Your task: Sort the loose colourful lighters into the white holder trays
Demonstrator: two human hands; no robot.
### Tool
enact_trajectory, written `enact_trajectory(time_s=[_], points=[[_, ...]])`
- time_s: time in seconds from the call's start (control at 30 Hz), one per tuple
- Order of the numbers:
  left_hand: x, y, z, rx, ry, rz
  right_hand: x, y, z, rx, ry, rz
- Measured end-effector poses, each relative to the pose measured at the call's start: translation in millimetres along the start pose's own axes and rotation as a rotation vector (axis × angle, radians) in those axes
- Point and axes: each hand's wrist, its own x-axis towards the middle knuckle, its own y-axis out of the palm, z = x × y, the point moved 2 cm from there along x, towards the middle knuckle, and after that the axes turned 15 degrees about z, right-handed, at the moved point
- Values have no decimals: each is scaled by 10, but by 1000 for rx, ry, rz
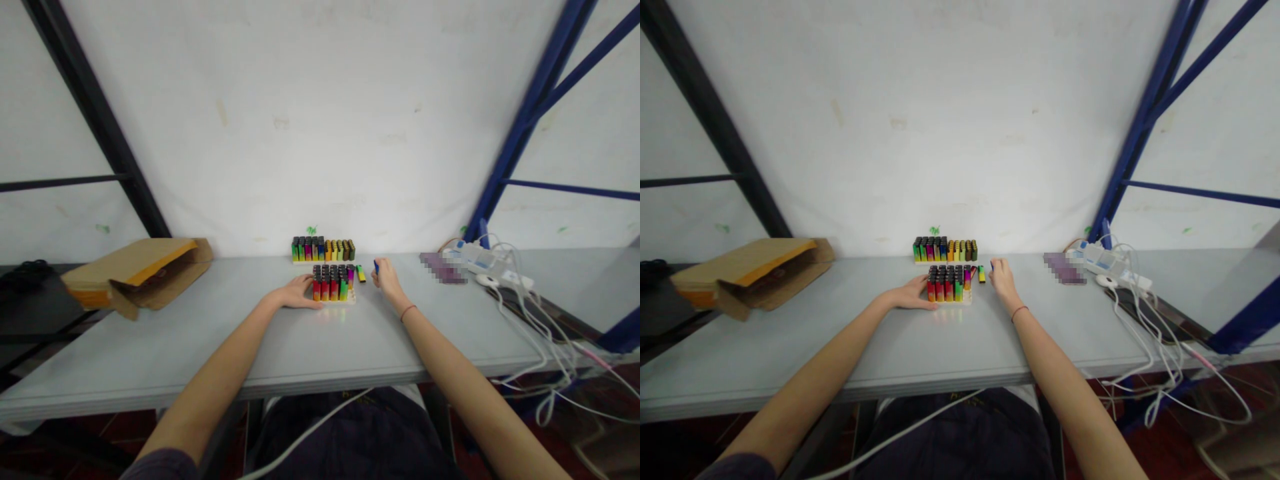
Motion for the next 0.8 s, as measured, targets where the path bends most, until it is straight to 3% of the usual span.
enact_trajectory(time_s=[0.13, 0.27, 0.57, 0.8], points=[[8, 7, 16, -3, -2, 3, -51, 88, 147, 30, -68, 122], [14, 10, 18, -1, -2, 6, -72, 78, 211, -29, -187, 164], [25, 10, 21, 0, 15, -9, -96, 159, 127, -11, -155, 415], [24, 9, 15, -10, 11, -11, -126, 175, 137, -56, -179, 393]])
